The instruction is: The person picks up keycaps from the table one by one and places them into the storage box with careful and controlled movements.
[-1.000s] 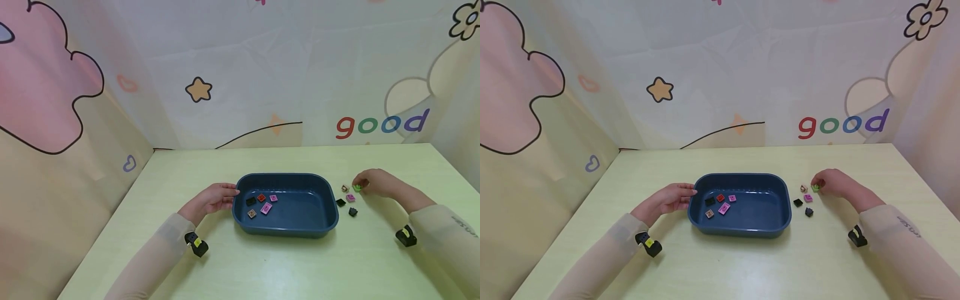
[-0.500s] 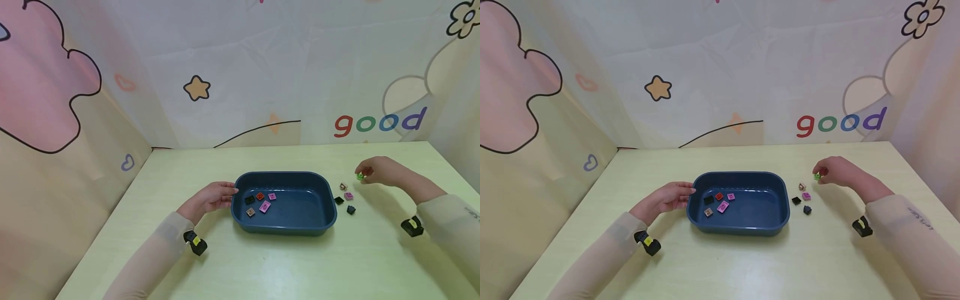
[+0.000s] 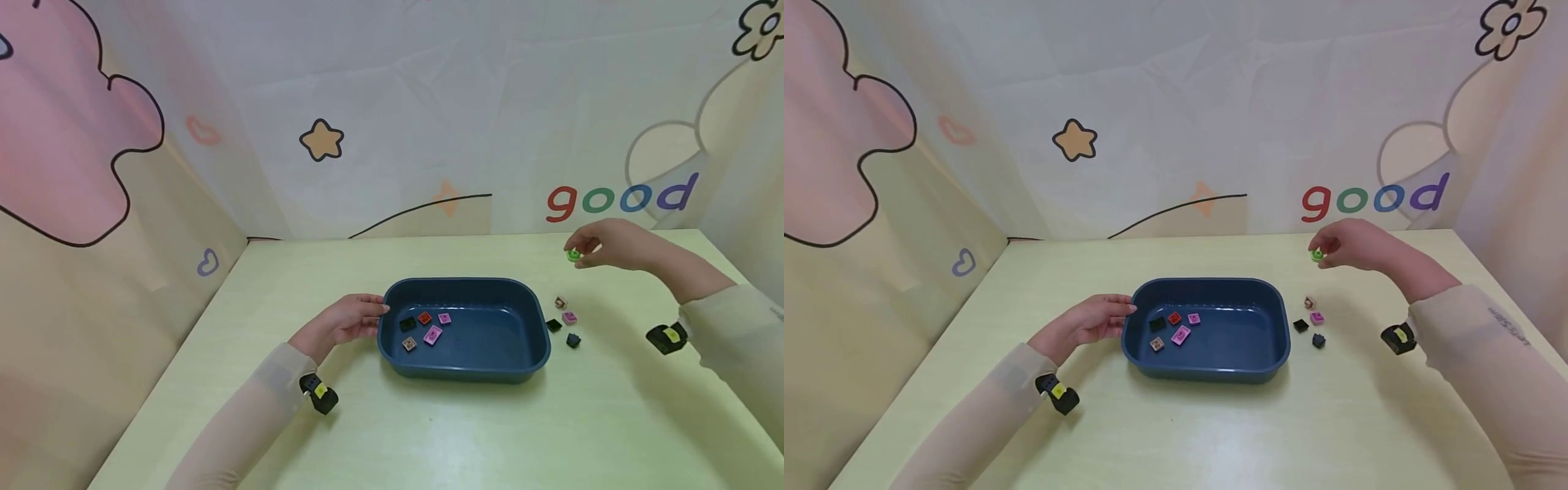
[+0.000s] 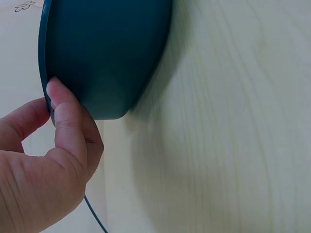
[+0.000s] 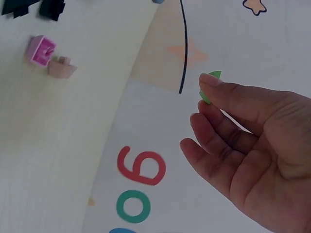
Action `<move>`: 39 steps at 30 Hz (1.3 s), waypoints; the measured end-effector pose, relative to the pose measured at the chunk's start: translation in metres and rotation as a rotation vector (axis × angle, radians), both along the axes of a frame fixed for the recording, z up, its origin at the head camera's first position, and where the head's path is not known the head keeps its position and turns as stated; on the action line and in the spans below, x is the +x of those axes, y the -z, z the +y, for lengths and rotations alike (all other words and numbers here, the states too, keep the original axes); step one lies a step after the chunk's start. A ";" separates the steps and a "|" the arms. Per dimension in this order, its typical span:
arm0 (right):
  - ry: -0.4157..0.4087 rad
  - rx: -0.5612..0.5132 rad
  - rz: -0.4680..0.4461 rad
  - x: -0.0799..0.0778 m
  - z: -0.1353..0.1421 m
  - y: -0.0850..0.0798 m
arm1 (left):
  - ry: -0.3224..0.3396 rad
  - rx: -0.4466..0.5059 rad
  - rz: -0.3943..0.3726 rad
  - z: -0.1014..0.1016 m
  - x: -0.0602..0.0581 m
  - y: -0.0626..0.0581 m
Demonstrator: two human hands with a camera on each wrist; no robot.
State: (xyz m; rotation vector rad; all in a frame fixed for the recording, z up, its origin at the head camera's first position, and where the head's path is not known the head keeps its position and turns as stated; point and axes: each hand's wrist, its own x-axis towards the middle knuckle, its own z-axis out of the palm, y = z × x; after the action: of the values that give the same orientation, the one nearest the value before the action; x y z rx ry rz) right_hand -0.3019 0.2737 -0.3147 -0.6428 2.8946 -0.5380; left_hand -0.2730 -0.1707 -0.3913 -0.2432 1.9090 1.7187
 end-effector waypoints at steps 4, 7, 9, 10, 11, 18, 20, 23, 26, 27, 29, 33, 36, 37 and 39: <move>-0.041 -0.010 -0.006 0.003 -0.020 -0.010 | -0.017 -0.009 -0.001 0.001 -0.003 0.002; -0.075 -0.013 -0.005 0.005 -0.035 -0.015 | -0.016 -0.003 0.002 0.001 -0.003 0.002; -0.093 -0.017 -0.006 0.007 -0.045 -0.017 | -0.016 0.000 0.000 0.001 -0.003 0.002; -0.101 -0.022 -0.006 0.008 -0.049 -0.017 | -0.017 -0.001 -0.002 0.002 -0.003 0.002; -0.110 -0.028 -0.005 0.008 -0.053 -0.018 | -0.015 -0.002 -0.002 0.002 -0.003 0.002; -0.172 -0.047 -0.031 0.005 -0.079 -0.019 | -0.017 -0.002 0.005 0.001 -0.002 0.001; -0.191 -0.048 -0.043 0.002 -0.086 -0.018 | -0.015 -0.002 0.004 0.001 -0.001 0.001; -0.222 -0.045 -0.054 -0.001 -0.095 -0.014 | -0.017 -0.003 0.000 0.001 -0.001 0.001; -0.252 -0.050 -0.070 -0.003 -0.104 -0.010 | -0.017 -0.006 0.000 0.001 -0.001 0.002; -0.262 -0.054 -0.079 -0.003 -0.106 -0.009 | -0.016 -0.006 0.002 0.001 -0.001 0.003; -0.279 -0.056 -0.099 -0.003 -0.112 -0.008 | -0.011 -0.005 0.005 0.001 -0.001 0.003; -0.325 -0.050 -0.134 -0.003 -0.123 -0.005 | -0.007 -0.002 0.009 0.001 -0.001 0.002; -0.365 -0.035 -0.158 -0.003 -0.132 -0.003 | -0.010 -0.003 0.010 0.001 -0.001 0.002; -0.377 -0.029 -0.164 -0.003 -0.135 -0.003 | -0.011 -0.004 0.009 0.001 -0.001 0.002; -0.401 -0.021 -0.176 -0.004 -0.141 -0.001 | -0.014 -0.007 0.008 0.001 -0.001 0.003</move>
State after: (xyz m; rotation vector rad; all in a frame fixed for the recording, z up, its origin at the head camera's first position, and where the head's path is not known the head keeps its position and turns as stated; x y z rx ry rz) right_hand -0.3060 0.1326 -0.3136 -1.0837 2.5042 -0.5368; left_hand -0.2741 -0.1699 -0.3939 -0.2541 1.9238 1.7245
